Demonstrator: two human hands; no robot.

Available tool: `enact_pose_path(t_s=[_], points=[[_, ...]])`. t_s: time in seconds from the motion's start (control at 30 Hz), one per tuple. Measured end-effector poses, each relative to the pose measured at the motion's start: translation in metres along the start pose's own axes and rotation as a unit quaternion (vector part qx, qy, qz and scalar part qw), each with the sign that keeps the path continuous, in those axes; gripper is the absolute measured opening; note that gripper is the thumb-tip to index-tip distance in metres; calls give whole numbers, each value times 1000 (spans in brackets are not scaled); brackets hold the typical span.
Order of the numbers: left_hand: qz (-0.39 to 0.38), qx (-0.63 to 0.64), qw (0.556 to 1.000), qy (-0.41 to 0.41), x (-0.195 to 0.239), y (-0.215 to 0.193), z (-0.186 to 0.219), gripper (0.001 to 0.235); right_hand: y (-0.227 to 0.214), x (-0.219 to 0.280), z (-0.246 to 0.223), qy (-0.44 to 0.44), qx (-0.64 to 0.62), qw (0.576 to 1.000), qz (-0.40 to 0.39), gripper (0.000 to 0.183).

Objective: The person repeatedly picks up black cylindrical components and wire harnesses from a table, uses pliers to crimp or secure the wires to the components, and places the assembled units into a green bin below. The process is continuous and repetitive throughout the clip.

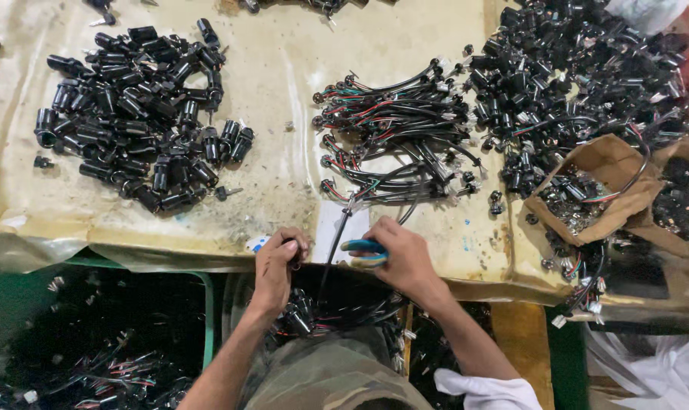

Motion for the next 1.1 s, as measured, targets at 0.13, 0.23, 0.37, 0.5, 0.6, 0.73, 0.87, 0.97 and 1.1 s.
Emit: enact_pose_path(t_s=[0.13,0.23,0.37,0.5,0.6,0.73,0.87,0.97,1.1], points=[[-45,-31,998,20,7,16,25,30,22,5,19,96,107,990,0,50],[-17,-317,948,-18,8,12,22,30,29,8,37,124,118,985,12,53],[-209,-149,967,9,34,56,42,31,41,5,52,94,102,990,-6,49],[-225,-142,963,-49,42,67,37,36,49,-2,54,92,72,993,-18,40],[-205,-168,964,5,36,75,45,35,32,-8,43,112,73,991,14,34],[-168,-242,955,-30,34,70,33,37,-4,-14,1,52,-108,992,47,30],[-257,-284,923,45,41,88,33,26,-41,-5,-41,-15,-310,950,22,21],[-371,-300,864,162,56,108,43,24,-35,-4,-67,-66,-316,940,-109,26],[-406,-328,833,182,63,106,44,24,-15,0,-98,-78,-377,901,-199,29]])
Point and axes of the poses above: each hand's wrist, its own x-axis away from the middle knuckle, its own y-axis out of the palm, z = x × y, the point moved 9 cm from there along -x, towards the middle knuckle, and after that the axes turned 15 degrees about z, right-handed, at the moved point
